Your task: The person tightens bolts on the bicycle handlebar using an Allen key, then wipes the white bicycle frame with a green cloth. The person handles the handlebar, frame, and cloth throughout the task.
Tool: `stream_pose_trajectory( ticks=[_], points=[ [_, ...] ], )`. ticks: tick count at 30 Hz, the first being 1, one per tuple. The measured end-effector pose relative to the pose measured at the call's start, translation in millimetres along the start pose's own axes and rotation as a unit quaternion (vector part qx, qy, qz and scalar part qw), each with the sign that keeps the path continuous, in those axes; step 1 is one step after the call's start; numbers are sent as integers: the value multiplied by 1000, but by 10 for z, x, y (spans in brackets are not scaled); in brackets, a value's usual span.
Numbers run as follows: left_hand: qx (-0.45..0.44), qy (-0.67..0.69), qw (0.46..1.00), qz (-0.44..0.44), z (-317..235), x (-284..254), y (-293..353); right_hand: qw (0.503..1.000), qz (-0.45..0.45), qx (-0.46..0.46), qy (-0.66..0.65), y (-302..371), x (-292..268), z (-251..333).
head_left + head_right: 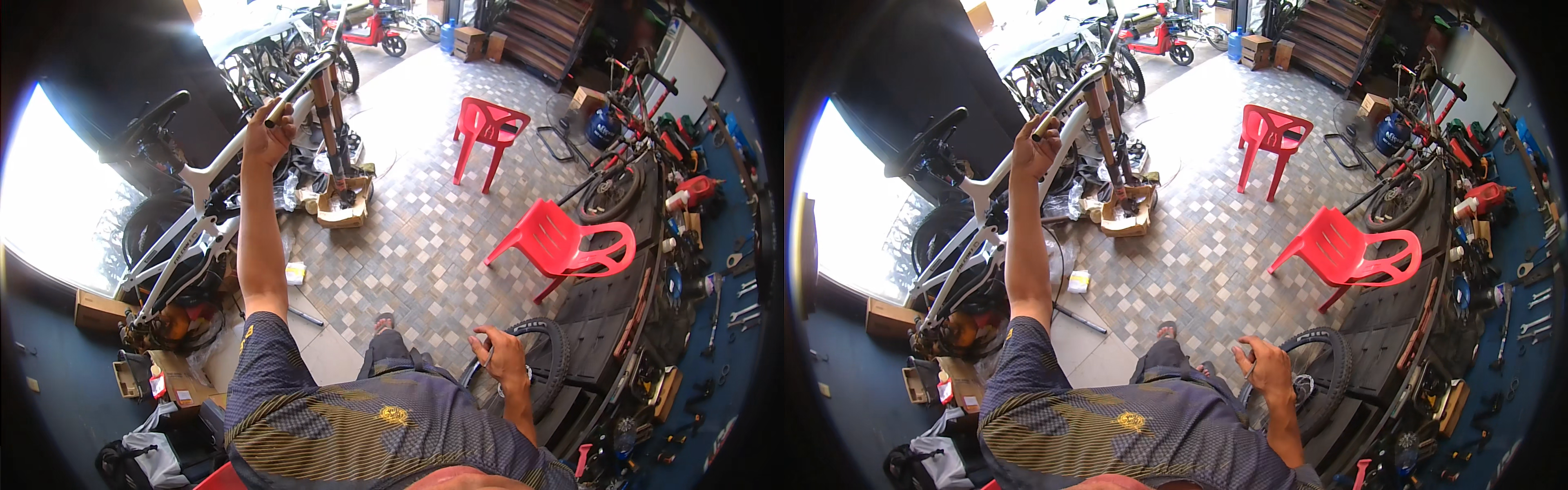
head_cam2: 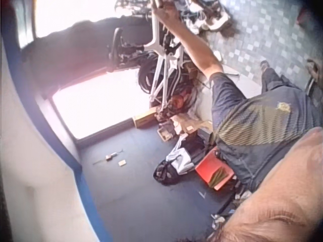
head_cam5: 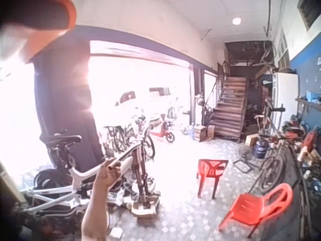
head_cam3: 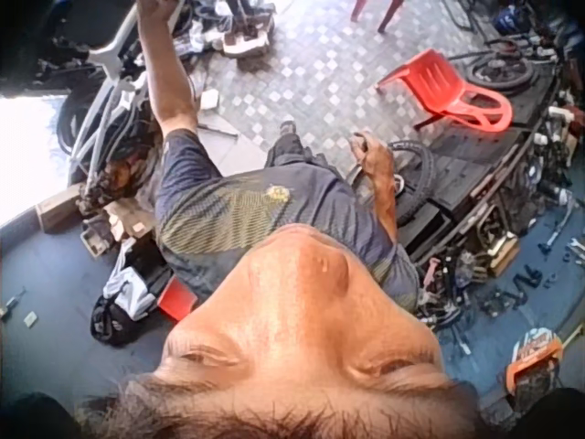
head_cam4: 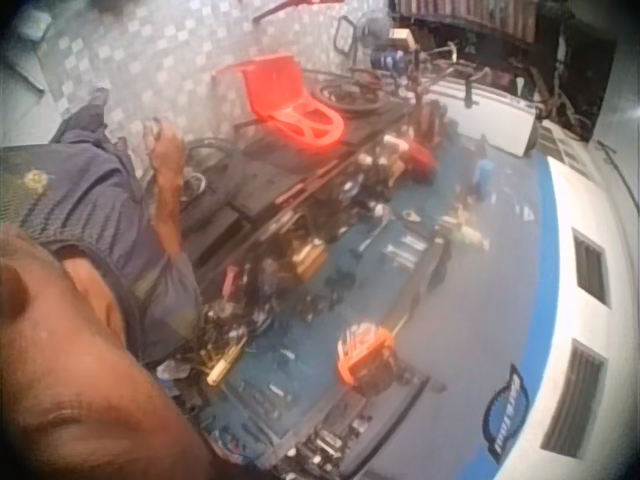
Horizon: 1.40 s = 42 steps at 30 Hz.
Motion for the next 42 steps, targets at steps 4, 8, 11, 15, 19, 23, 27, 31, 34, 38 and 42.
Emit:
stream_pose_trajectory(
  ticks=[4,8,11,15,19,23,27,31,34,38,42],
  points=[
    [18,3,999,-32,223,32,4,1000,4,20,-9,-95,-68,-146],
    [-38,-1,999,25,806,485,-83,999,6,30,-9,-269,-67,-285],
    [-59,-37,997,35,1357,944,-251,999,13,27,-11,-485,-40,-354],
    [-84,-45,993,70,2074,1456,-848,1000,8,29,-9,-963,-3,-471],
    [-94,-51,993,47,2574,1956,-1532,999,-3,47,16,-1598,-89,-531],
    [-78,-42,995,35,2794,2251,-2248,998,-36,45,16,-2214,-298,-498],
    [-52,-39,998,1,2893,2362,-2738,995,-76,51,34,-2635,-462,-569],
    [-29,-45,998,-32,2925,2413,-3133,995,-77,56,44,-2860,-455,-580],
    [-11,-52,997,-50,2934,2468,-3353,996,-60,50,39,-2977,-347,-555],
    [12,-58,994,-90,2894,2490,-3685,998,-41,37,36,-3082,-286,-464],
    [17,-55,990,-130,2807,2473,-3949,998,-54,30,33,-3079,-371,-367]
  ],
)
Point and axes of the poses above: each hand's wrist, its own y-axis away from the middle knuckle, its own x-axis out of the palm, z = x × y, the point moved 9 cm from there along -y, towards the middle knuckle, and after that the axes turned 11 degrees about -z, right-handed, at the moved point
